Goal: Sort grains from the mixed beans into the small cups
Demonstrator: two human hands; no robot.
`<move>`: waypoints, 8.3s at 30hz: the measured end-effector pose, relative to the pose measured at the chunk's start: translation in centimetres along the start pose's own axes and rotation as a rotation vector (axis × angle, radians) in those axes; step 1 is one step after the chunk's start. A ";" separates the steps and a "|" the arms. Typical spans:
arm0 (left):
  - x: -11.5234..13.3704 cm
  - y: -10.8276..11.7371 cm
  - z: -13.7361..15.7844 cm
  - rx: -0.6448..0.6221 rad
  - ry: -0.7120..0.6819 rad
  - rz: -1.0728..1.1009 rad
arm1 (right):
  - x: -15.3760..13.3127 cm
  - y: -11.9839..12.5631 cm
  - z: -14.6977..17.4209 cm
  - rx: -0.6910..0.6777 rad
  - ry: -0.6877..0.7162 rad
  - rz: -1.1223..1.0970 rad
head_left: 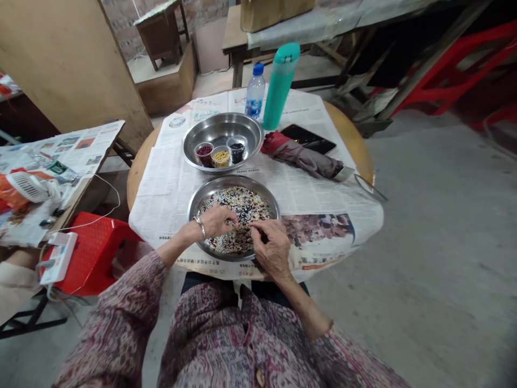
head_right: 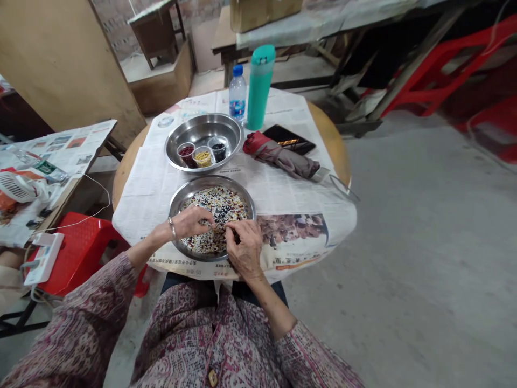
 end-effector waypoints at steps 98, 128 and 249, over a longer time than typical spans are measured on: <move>-1.0 -1.0 -0.4 0.225 0.079 -0.231 | -0.1 0.1 0.0 -0.003 -0.010 -0.006; 0.0 -0.6 4.2 0.009 -0.144 -0.362 | -0.1 0.6 -0.1 0.117 -0.180 -0.095; -5.6 -2.9 7.0 0.635 -0.075 -0.142 | -2.2 1.5 -1.7 -0.446 0.094 0.127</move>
Point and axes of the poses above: each hand's wrist, its own z-axis away from the middle knuckle, its own y-axis out of the back of the hand, x = y × z, the point moved 2 cm from there along -z, towards the middle knuckle, and after that the axes turned 2 degrees about z, right-handed, at the moved point
